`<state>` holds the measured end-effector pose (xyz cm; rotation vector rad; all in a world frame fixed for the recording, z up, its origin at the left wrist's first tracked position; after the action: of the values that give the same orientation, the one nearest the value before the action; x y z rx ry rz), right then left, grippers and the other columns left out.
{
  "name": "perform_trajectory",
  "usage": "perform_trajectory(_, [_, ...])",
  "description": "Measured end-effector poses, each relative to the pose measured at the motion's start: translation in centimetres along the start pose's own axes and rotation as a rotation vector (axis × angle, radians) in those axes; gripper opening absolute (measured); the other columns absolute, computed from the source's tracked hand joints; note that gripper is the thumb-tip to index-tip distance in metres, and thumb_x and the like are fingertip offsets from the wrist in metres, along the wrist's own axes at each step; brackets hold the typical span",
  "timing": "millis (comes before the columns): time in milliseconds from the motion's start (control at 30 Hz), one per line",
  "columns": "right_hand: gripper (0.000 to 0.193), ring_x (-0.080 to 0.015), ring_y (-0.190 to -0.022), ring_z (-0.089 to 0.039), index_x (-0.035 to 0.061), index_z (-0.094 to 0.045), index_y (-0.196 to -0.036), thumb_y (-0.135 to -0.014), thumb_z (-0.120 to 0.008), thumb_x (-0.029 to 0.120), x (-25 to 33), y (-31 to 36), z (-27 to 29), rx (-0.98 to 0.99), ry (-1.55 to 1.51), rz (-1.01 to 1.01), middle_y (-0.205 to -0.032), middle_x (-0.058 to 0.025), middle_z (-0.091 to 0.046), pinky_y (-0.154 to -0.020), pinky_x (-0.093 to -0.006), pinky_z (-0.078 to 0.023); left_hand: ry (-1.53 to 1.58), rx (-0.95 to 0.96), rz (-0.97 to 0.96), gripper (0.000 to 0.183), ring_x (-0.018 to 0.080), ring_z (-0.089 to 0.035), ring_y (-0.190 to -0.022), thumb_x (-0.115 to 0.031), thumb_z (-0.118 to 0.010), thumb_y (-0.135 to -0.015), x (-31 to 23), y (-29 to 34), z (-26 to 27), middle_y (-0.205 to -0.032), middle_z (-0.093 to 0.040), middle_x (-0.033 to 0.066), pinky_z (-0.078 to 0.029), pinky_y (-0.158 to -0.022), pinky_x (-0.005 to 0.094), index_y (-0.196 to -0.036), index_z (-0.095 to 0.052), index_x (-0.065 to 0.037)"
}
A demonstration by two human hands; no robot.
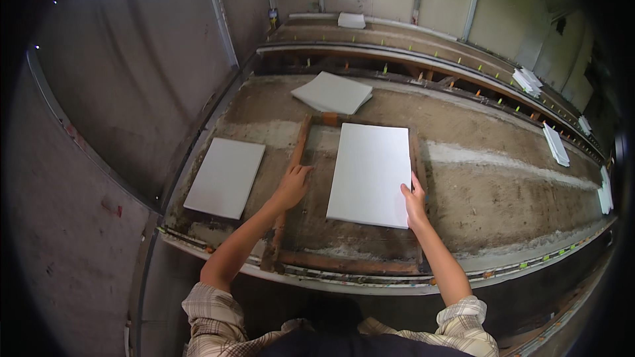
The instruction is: The person places white rectangular tiles one by one into a wooden frame on a curved conveyor belt. They smooth each tile with their hands and then move the frame along the belt to repeat the process with new tiles.
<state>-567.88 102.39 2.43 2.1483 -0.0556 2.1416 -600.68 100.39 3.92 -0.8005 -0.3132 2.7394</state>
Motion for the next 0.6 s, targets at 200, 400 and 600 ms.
perform_trajectory(200, [0.055, -0.0199, -0.113, -0.048, 0.0022, -0.032, -0.139, -0.088, -0.052, 0.009, -3.1, 0.2, -3.6, -0.033, 0.014, -0.116, -0.129, -0.0145, -0.049, -0.096, -0.0298, -0.035, -0.272, -0.158, -0.102, 0.026, 0.0376, -0.037, -0.119, -0.005, -0.06, -0.076, 1.4, 2.4, -1.8, -0.116, -0.05, 0.0152, -0.035, -0.099, 0.0458, -0.102, -0.058, 0.001])
perform_trajectory(400, [0.057, -0.018, -0.106, -0.051, 0.006, -0.031, -0.14, -0.088, -0.052, 0.01, -2.5, 2.7, -6.2, -0.026, 0.143, -0.2, -0.123, -0.0138, -0.052, -0.093, -0.0288, -0.037, -0.24, -0.163, -0.063, 0.012, 0.0356, -0.032, -0.125, -0.01, -0.064, -0.076, 1.5, 2.9, -2.3, -0.118, -0.048, 0.0132, -0.031, -0.102, 0.0497, -0.081, -0.063, 0.001])
perform_trajectory(600, [0.057, -0.0155, -0.094, -0.056, 0.0074, -0.031, -0.141, -0.087, -0.052, 0.01, -2.8, 3.3, -6.4, -0.014, 0.173, -0.231, -0.116, -0.0137, -0.055, -0.083, -0.027, -0.042, -0.182, -0.172, -0.039, 0.009, 0.0356, -0.032, -0.125, -0.008, -0.065, -0.074, 1.1, 2.8, -1.9, -0.116, -0.049, 0.0133, -0.03, -0.103, 0.0499, -0.073, -0.064, 0.001])
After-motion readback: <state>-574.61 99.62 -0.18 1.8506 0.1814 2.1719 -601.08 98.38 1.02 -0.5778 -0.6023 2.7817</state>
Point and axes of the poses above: each hand's wrist, its own y-axis away from the middle knuckle, its own z-axis out of the back of the hand, x = y × z, the point moved 3 cm from there along -y, towards the middle knuckle
